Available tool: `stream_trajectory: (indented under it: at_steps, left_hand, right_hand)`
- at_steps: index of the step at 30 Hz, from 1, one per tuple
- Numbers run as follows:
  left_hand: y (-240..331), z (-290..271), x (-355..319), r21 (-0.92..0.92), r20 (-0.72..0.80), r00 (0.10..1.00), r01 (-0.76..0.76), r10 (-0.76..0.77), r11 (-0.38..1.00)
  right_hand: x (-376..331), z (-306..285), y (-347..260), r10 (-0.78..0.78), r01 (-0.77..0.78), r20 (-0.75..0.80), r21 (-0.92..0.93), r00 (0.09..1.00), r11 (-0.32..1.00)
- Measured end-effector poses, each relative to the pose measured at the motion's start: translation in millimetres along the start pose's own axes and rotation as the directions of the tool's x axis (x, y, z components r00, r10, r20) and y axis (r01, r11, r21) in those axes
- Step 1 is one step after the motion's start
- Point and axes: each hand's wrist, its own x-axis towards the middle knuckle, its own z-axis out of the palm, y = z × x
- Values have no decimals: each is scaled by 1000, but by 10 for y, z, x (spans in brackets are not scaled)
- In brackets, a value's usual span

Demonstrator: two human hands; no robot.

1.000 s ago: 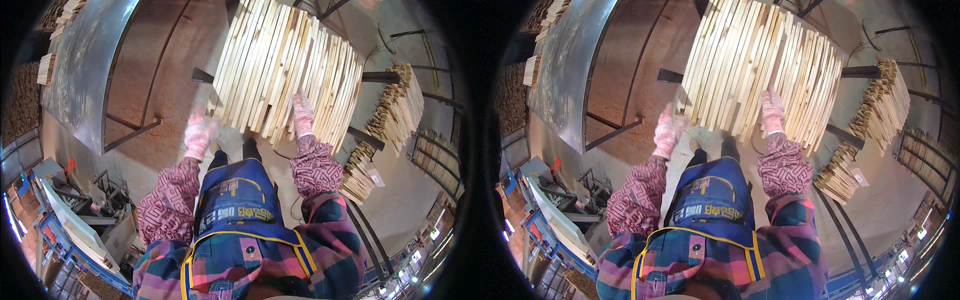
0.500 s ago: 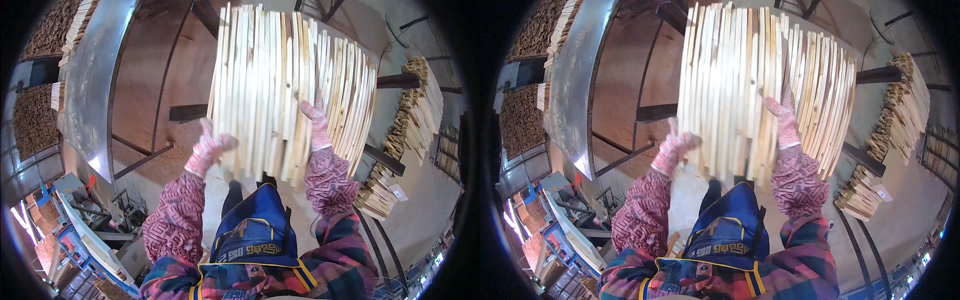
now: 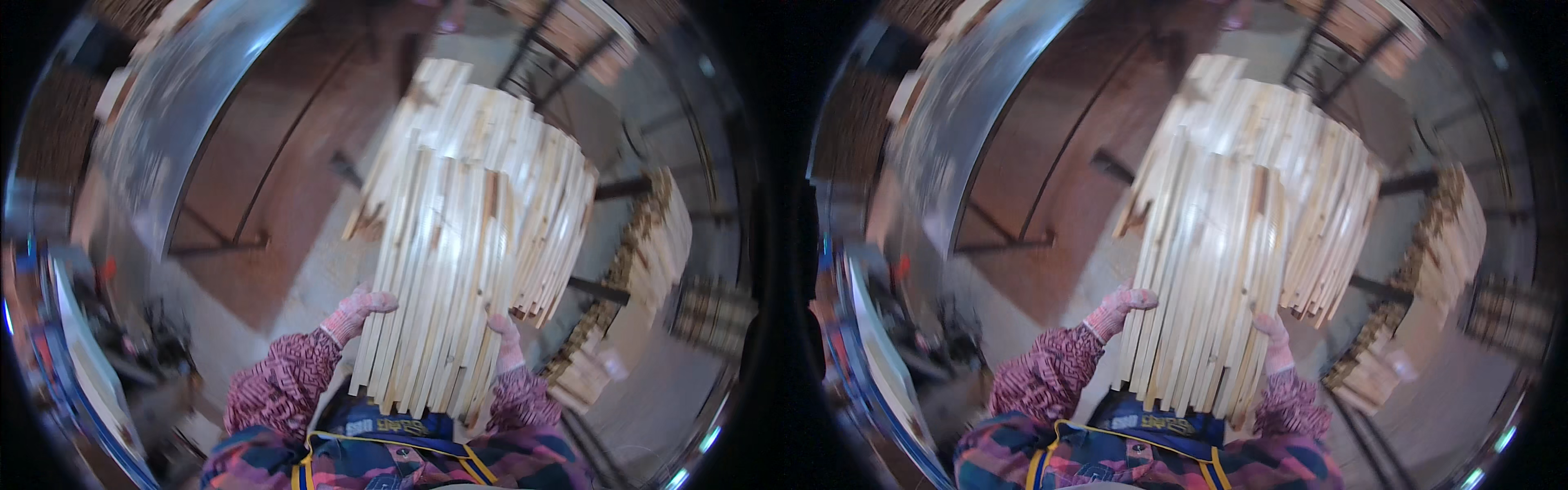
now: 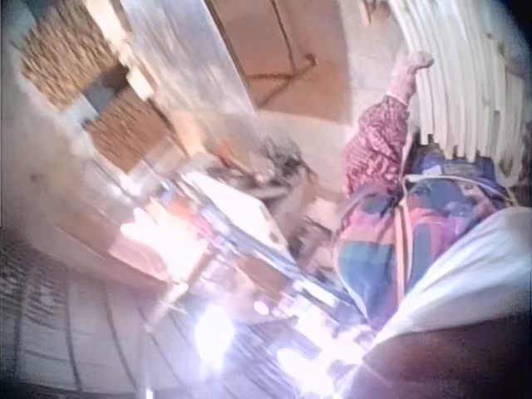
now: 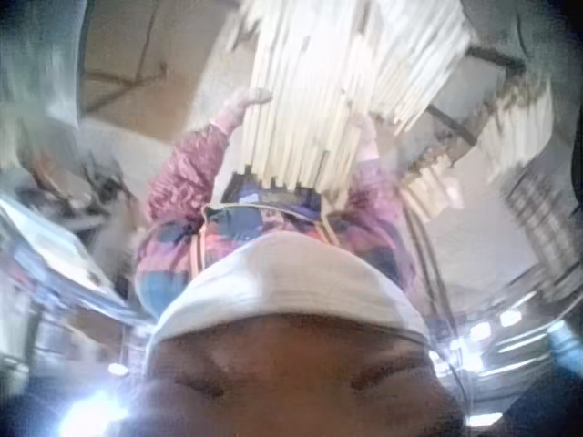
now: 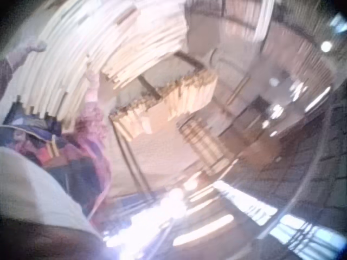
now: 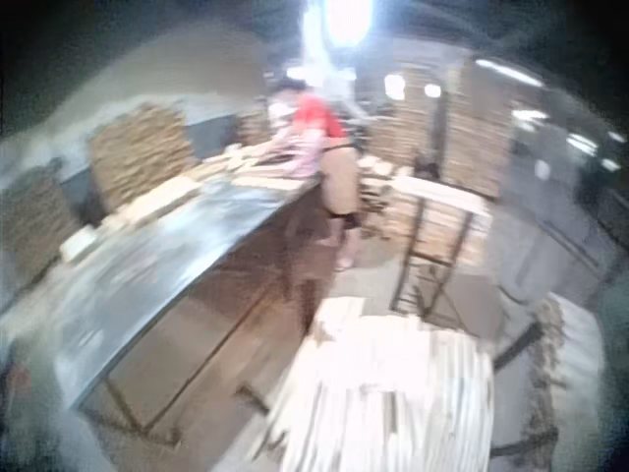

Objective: The person collects thin wooden planks from a conveyor belt and stacks them on a metal table. They then move the stacked planks to a wooden rack. Another worker is seen operating a machine in the background.

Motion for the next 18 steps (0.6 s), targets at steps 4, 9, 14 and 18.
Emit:
stream_trajectory:
  at_steps: [4, 9, 14, 18]
  left_hand:
    - [-82, -15, -532, 11, 78, 995, -66, 65, 998]
    - [-340, -576, -1503, 58, 223, 966, -145, 129, 988]
    - [-253, -392, -3376, 393, -117, 859, -420, 498, 818]
    - [-392, 187, -4129, 188, -108, 638, -740, 762, 646]
  right_hand:
    - [-453, -261, 681, -239, 206, -70, -316, 969, 926]
    - [-915, -425, 1373, -344, 245, -44, -618, 938, 747]
    - [-986, 363, 1940, -313, 456, 361, -437, 879, 775]
    - [-1045, 1314, 1777, -62, 342, 540, -437, 839, 832]
